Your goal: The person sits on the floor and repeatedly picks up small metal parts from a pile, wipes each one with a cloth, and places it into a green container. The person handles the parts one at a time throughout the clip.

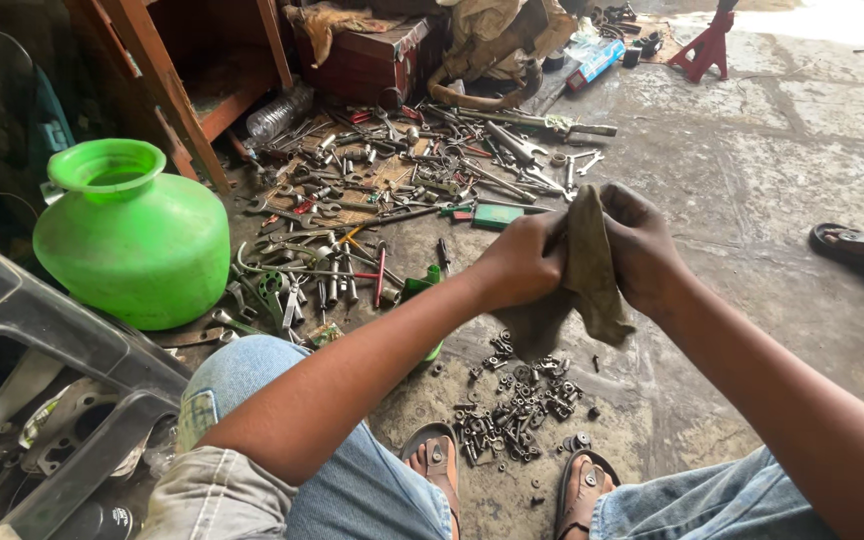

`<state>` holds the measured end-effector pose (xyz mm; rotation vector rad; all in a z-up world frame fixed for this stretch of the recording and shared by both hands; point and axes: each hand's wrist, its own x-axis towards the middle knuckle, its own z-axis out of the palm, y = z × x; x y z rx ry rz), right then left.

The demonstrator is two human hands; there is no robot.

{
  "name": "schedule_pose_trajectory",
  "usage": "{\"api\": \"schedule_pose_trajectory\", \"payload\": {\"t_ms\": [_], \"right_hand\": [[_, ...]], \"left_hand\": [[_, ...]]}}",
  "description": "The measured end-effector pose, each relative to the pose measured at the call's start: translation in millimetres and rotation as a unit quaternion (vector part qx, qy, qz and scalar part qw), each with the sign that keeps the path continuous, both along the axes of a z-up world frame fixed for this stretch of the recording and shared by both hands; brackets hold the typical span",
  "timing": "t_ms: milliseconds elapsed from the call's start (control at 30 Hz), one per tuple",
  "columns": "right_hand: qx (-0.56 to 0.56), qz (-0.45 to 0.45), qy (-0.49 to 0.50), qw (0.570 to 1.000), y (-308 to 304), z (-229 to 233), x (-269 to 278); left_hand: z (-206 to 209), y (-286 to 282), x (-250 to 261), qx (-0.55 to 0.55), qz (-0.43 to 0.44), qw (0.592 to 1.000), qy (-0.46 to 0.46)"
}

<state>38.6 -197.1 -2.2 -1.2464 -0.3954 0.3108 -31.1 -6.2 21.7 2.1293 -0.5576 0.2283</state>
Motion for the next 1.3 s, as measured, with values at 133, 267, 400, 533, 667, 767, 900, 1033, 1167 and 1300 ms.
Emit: {"api": "schedule_pose_trajectory", "payload": {"t_ms": [133, 267, 400, 533, 667, 767, 900, 1033, 1167, 1300], "right_hand": [[0.023, 0.059, -0.014, 0.998, -5, 3, 4], [0.032, 0.149, -0.027, 0.988, -14, 19, -9], [-0.005, 0.164, -0.053, 0.985, -11, 23, -20], [0.021, 0.131, -0.077, 0.988, -8, 18, -16], [0.046, 0.104, -0.051, 0.992, -9, 14, -12], [0.022, 0.023, -0.044, 0.999, -6, 7, -15], [-0.037, -0.045, -0.056, 0.997, -1, 6, -12], [0.009, -0.036, -0.017, 0.999, -5, 22, -11], [0.020, 0.015, -0.016, 1.000, -11, 28, -16], [0.056, 0.038, -0.016, 0.998, -12, 17, -14]], "left_hand": [[-3, 8, 6, -0.083, -0.004, 0.997, 0.006], [-3, 19, 19, -0.108, 0.014, 0.990, 0.087], [-15, 19, 34, -0.190, 0.023, 0.979, 0.073], [-24, 9, 33, -0.229, 0.015, 0.973, 0.028], [-3, 7, 1, -0.098, 0.039, 0.994, -0.030], [7, 2, -15, 0.000, 0.031, 0.991, -0.132], [-7, -5, -9, -0.016, -0.027, 0.983, -0.182], [-16, -6, 14, -0.130, -0.019, 0.990, -0.053], [3, 15, 22, -0.276, -0.041, 0.956, 0.097], [12, 16, 20, -0.347, -0.059, 0.929, 0.113]]}}
